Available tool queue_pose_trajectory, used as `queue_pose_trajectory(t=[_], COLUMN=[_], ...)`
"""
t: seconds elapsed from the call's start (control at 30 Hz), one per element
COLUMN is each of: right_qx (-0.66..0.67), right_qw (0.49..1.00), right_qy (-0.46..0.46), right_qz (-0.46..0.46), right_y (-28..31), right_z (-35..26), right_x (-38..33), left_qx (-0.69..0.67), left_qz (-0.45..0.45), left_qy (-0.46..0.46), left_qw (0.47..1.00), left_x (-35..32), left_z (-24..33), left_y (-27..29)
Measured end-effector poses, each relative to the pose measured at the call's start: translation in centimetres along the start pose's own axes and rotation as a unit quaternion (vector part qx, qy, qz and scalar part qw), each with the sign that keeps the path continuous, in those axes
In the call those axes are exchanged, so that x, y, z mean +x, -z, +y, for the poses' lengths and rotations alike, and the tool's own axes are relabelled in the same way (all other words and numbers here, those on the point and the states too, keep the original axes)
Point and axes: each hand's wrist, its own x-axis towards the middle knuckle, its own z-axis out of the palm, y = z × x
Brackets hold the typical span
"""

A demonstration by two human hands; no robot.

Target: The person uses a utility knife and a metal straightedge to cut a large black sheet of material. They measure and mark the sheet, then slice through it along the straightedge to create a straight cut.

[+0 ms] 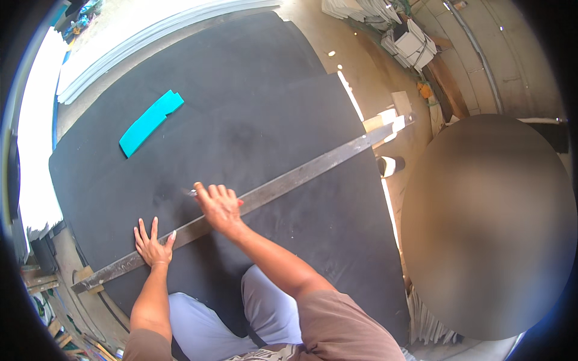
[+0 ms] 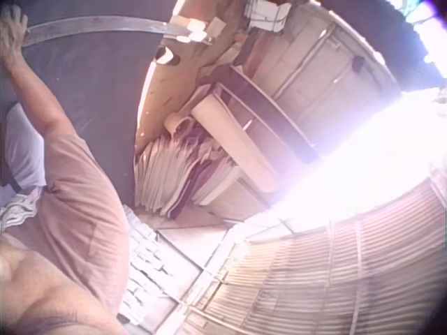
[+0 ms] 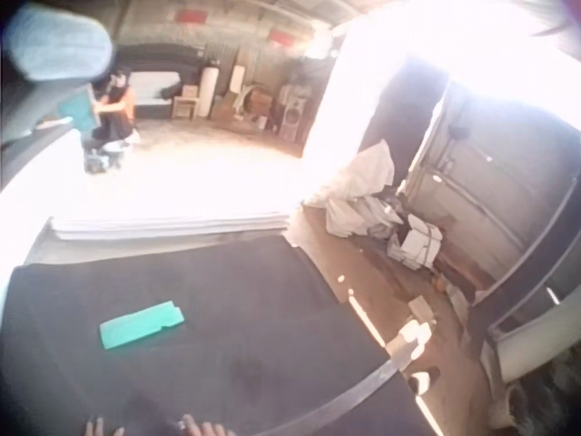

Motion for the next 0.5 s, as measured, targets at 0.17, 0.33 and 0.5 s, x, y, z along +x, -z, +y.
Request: queue_pose_trajectory(t=[0.17, 0.33, 0.5], right_qx=[-0.053, -0.023, -0.009], right_qw=[0.996, 0.986, 0.978], right_qy=[0.037, 0.002, -0.014], right_qz=[-0.065, -0.164, -0.206], right_y=[-5.4, -5.2, -5.2], right_z=[-0.3, -0.5, -0.2], right_x=[0.3, 0.5, 0.8], left_qx=[0.015, 0.006, -0.005], left_qz=[0.019, 0.015, 0.003], left_qy=[-0.049, -0.067, -0.068], left_qw=[0.998, 0.998, 0.998], left_x=[-0.1, -0.2, 0.3], left_z=[-1.2, -1.6, -1.1], left_y=[-1.1, -0.8, -0.4])
